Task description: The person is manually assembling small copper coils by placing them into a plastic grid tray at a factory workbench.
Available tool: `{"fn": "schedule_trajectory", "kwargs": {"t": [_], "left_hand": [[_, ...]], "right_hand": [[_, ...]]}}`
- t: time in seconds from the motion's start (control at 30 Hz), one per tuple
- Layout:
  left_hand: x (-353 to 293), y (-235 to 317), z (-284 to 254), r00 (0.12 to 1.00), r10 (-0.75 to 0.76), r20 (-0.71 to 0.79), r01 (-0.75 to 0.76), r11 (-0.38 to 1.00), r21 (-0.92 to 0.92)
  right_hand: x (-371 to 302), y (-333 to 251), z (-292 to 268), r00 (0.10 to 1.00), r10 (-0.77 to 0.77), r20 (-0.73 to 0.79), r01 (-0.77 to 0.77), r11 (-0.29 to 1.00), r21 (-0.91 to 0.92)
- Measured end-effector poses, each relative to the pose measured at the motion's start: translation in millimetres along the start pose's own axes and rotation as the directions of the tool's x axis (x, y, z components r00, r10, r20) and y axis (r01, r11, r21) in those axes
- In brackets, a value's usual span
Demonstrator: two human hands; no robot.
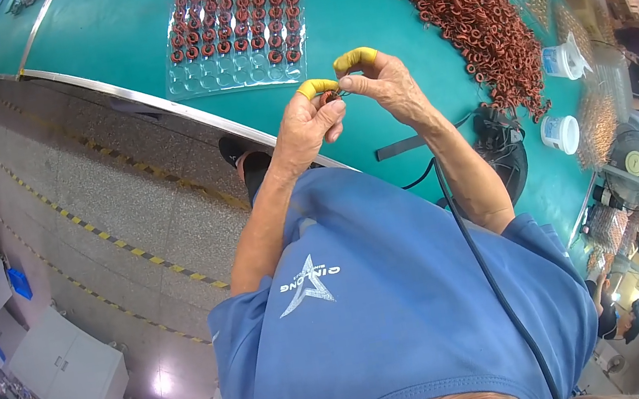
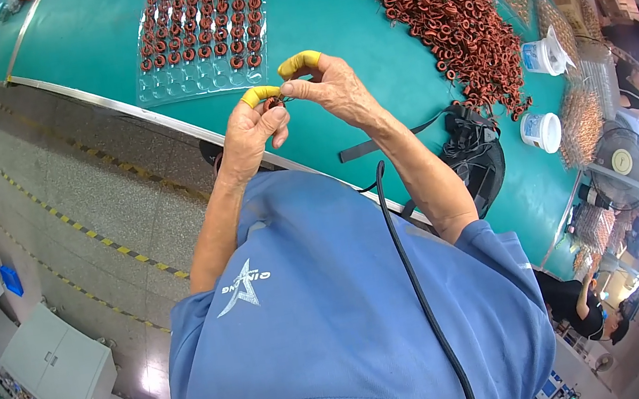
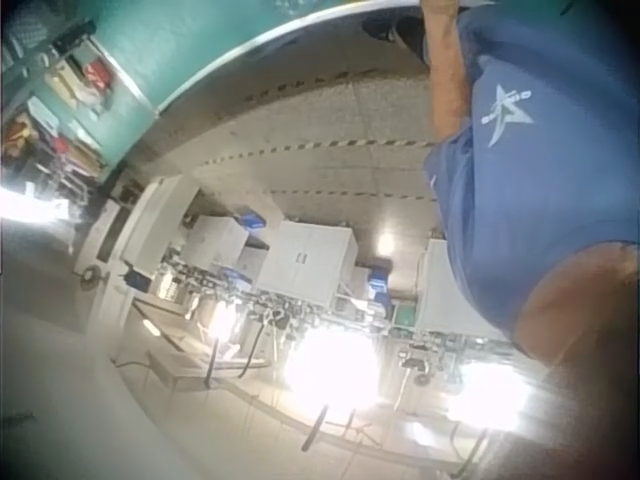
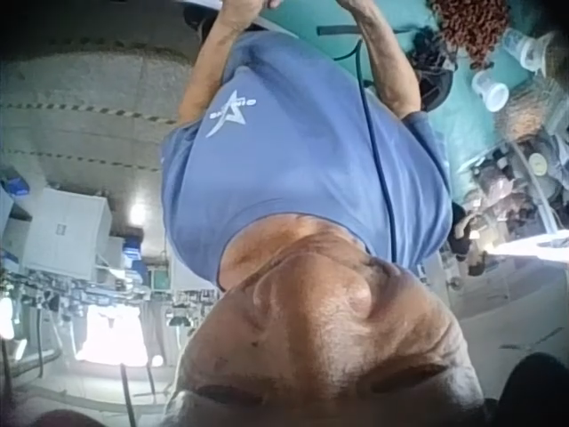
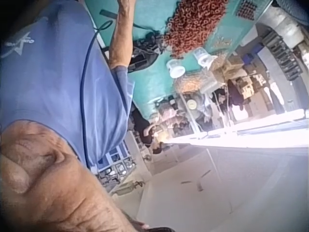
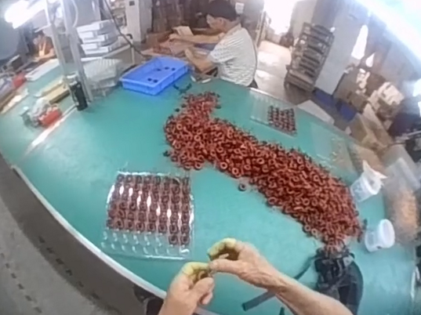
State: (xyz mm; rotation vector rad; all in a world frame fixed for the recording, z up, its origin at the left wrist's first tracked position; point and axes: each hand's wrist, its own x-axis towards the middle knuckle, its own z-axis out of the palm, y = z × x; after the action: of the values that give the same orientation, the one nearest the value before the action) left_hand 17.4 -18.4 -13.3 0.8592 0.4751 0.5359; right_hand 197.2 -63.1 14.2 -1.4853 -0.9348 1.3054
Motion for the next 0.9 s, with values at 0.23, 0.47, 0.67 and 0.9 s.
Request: {"fn": "schedule_trajectory", "kwargs": {"t": [0.23, 0.47, 0.67, 0.9], "left_hand": [[-4, 0, 6, 0.975, 0.157, -0.158, -0.037, 0.813, 0.581], [-9, 8, 8, 0.956, 0.261, -0.136, -0.123, 0.775, 0.620], [-11, 11, 1, 0.985, 0.144, -0.094, -0.133, 0.985, 0.111], [-13, 12, 9, 0.980, 0.178, -0.093, -0.179, 0.984, 0.002]], "right_hand": [[-9, -15, 2, 0.880, -0.457, 0.124, 0.438, 0.685, -0.582], [-13, -21, 10, 0.921, -0.390, -0.004, 0.345, 0.820, -0.457], [-10, -26, 8, 0.968, -0.218, -0.124, 0.187, 0.957, -0.222], [-17, -8, 8, 1.000, 0.013, 0.026, -0.010, 0.990, -0.140]]}}
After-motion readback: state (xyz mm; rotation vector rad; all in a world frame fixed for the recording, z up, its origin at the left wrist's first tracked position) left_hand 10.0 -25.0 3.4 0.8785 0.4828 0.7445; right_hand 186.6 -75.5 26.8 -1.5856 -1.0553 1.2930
